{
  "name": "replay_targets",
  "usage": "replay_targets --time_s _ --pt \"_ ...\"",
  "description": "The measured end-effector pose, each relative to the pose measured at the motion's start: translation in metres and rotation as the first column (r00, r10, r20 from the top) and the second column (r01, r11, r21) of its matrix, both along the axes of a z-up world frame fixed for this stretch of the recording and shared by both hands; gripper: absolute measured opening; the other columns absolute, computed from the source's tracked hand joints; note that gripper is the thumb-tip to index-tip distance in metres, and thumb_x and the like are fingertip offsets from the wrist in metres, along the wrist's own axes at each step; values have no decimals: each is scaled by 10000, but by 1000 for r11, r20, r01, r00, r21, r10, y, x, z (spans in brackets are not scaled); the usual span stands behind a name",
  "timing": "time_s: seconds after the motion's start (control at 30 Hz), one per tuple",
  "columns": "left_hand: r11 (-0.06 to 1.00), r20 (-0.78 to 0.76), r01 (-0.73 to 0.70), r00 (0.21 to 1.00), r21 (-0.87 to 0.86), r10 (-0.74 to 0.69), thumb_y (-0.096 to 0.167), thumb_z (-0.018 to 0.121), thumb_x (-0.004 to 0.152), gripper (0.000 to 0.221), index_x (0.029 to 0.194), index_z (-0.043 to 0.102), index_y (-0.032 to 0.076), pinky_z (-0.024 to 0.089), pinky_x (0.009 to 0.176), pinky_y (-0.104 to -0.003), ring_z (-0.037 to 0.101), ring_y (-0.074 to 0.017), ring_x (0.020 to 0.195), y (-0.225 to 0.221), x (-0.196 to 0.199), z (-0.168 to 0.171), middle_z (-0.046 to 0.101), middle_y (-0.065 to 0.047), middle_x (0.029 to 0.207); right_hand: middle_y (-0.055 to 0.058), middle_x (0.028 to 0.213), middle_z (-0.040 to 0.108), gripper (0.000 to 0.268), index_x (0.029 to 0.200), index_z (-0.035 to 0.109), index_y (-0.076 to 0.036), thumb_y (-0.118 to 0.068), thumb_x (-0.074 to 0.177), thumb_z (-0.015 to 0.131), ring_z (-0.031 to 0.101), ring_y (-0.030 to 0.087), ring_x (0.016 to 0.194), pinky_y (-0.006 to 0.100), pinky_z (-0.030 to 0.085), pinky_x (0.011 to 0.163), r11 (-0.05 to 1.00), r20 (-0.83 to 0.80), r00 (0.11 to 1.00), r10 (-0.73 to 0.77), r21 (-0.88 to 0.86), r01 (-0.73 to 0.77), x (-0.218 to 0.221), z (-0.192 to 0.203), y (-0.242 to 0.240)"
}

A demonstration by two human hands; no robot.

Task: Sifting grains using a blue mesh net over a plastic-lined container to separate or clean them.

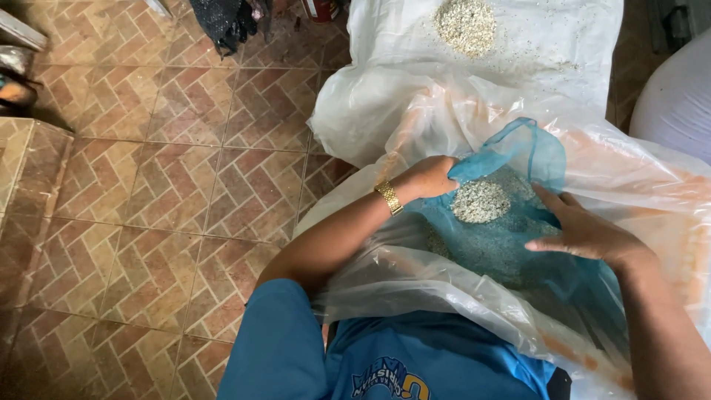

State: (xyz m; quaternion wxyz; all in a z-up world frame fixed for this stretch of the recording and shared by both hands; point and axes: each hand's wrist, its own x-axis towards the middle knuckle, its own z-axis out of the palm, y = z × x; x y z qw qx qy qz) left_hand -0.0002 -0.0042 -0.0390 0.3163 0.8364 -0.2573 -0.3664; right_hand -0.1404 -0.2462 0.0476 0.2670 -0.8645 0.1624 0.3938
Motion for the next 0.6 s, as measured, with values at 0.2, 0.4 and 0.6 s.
replay_targets --time_s 0.2,0.4,0.6 --pt "1000 -7 -11 1000 1 11 207 588 985 80 940 567 144 326 501 -250 416 -88 546 1 -2 4 457 52 673 164 1710 -58 1234 1624 -137 -485 -231 884 817 144 420 1557 600 231 1236 971 -4 982 187 -147 -186 -1 -21 4" --pt "1000 -5 3 1000 -6 -3 197 588 977 72 924 567 152 331 481 -242 410 -84 522 -1 0 1 442 53 649 89 1592 378 990 1670 38 -398 -110 938 639 658 341 1205 461 541 966 946 57 961 272 -201 -256 3 -24 5" --pt "999 -16 -6 1000 -49 5 191 581 954 239 1178 652 149 337 473 -242 418 -82 511 0 -3 9 452 64 642 128 1491 548 785 1624 245 -346 -39 962 532 618 335 1293 473 525 1021 943 143 945 294 -205 -263 -1 -41 -3"
